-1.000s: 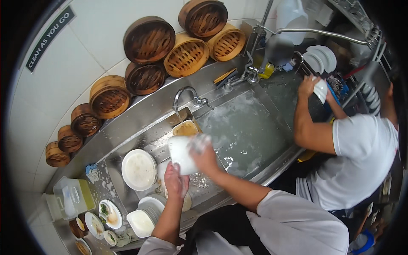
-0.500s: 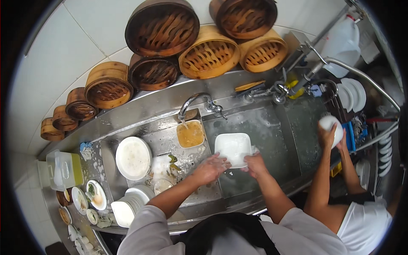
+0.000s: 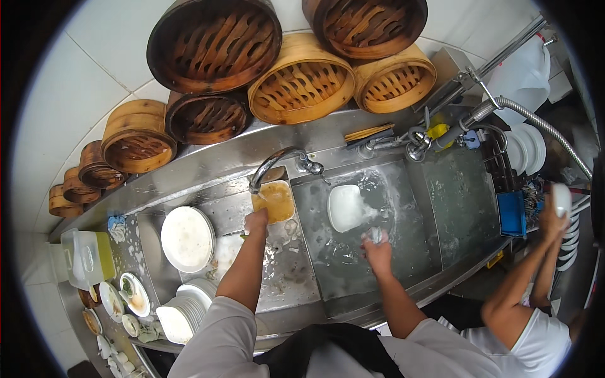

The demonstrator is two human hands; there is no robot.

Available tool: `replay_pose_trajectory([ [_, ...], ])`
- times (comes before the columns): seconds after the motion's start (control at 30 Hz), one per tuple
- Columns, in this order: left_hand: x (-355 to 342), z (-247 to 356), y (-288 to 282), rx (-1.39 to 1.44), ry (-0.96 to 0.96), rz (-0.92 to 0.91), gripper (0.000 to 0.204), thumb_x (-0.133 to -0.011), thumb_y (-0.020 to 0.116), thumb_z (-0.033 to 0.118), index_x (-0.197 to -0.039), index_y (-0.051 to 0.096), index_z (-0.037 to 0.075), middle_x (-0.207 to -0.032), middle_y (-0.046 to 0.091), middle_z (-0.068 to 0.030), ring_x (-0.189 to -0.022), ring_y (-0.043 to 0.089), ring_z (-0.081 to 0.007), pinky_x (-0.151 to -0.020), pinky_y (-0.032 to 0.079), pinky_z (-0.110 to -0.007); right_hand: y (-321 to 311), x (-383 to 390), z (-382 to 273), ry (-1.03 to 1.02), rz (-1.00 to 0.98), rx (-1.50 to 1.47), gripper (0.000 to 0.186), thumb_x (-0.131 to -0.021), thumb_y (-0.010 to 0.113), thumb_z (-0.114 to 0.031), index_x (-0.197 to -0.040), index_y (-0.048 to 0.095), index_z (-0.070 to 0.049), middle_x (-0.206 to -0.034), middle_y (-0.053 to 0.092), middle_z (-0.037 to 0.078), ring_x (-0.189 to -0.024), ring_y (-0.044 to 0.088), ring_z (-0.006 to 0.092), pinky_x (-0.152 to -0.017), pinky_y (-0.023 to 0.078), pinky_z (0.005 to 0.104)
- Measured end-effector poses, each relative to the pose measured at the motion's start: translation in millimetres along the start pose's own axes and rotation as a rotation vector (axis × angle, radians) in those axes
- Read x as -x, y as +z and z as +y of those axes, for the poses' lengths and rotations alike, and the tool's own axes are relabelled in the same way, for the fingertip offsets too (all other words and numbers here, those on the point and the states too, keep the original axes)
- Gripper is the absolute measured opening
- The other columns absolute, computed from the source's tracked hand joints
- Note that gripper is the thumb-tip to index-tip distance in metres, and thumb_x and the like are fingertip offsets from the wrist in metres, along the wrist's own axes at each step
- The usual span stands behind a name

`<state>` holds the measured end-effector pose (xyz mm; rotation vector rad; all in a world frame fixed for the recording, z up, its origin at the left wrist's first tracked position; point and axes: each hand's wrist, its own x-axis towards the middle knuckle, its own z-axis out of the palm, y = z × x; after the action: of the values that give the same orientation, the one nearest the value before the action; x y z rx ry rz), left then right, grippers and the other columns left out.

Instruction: The person washes various dishes and kitchenware in a sink. The person uses a sponge to scrub white bowls, small sauce containers, and a large metal tray inside the sink, then moves to an adjacent counter to rinse and scrub several glasses and small bowls, handling items one at a time and clearing debris from them.

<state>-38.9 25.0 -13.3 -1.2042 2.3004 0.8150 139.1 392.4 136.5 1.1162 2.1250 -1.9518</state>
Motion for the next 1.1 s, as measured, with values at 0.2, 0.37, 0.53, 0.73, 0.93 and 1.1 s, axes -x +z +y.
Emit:
replay_pose_trajectory([
  [0.2, 38.9, 6.1, -6.2, 0.861, -0.139, -0.545, 0.015, -0.095, 0.060, 0.020, -0.103, 0.064, 0.007, -0.080, 0.057, -0.0052, -0.069, 0.064, -0.0185, -0.071, 0.062, -0.041, -29.8, 22.5, 28.2, 0.057, -0.096, 0.086, 0.036, -0.096, 0.067, -0.009, -0.130, 0.056, -0.010, -0.097, 0.066, 0.002, -0.077, 0.068, 0.0138, -0.053, 0.055, 0.0292],
  [0.37, 37.5, -15.3, -42.3, 0.740, -0.189, -0.713, 0.017, -0.102, 0.049, 0.018, -0.104, 0.060, 0.005, -0.079, 0.057, -0.0046, -0.071, 0.065, -0.0176, -0.074, 0.065, -0.040, -23.0, 36.2, 5.2, 0.086, -0.145, 0.047, 0.037, -0.095, 0.066, -0.009, -0.131, 0.056, -0.012, -0.099, 0.066, 0.002, -0.079, 0.070, 0.0146, -0.053, 0.055, 0.0284],
  [0.53, 63.7, -27.2, -41.6, 0.866, -0.329, -0.937, 0.021, -0.099, 0.068, 0.023, -0.109, 0.060, 0.005, -0.090, 0.065, -0.0028, -0.078, 0.067, -0.0163, -0.075, 0.065, -0.037, -29.9, 44.5, -18.2, 0.026, -0.208, 0.040, 0.040, -0.093, 0.066, -0.009, -0.132, 0.055, -0.014, -0.105, 0.065, 0.004, -0.082, 0.071, 0.0156, -0.053, 0.055, 0.0281],
  [0.73, 65.4, -29.9, -59.0, 1.009, -0.092, -0.887, 0.032, -0.104, 0.061, 0.013, -0.134, 0.056, 0.003, -0.124, 0.067, -0.0136, -0.101, 0.072, -0.0248, -0.086, 0.065, -0.039, -4.0, 66.6, -43.3, 0.016, -0.265, -0.022, 0.041, -0.091, 0.068, -0.009, -0.131, 0.057, -0.011, -0.102, 0.066, 0.003, -0.081, 0.069, 0.0134, -0.054, 0.055, 0.0281],
  [0.93, 107.0, 3.3, -65.5, 0.911, 0.075, -0.898, 0.032, -0.099, 0.073, 0.028, -0.124, 0.066, 0.011, -0.117, 0.070, -0.0053, -0.097, 0.071, -0.0170, -0.079, 0.063, -0.033, -9.4, 80.2, -48.7, -0.001, -0.300, 0.019, 0.042, -0.092, 0.068, -0.010, -0.133, 0.057, -0.011, -0.102, 0.066, 0.003, -0.080, 0.069, 0.0134, -0.053, 0.054, 0.0273],
  [1.1, 112.1, 17.1, -66.9, 0.875, 0.192, -0.623, 0.038, -0.098, 0.074, 0.040, -0.119, 0.071, 0.008, -0.111, 0.073, -0.0051, -0.093, 0.070, -0.0177, -0.079, 0.058, -0.034, -20.2, 102.1, -54.4, -0.014, -0.266, 0.026, 0.044, -0.092, 0.068, -0.010, -0.134, 0.056, -0.011, -0.104, 0.065, 0.003, -0.082, 0.069, 0.0137, -0.054, 0.055, 0.0274],
])
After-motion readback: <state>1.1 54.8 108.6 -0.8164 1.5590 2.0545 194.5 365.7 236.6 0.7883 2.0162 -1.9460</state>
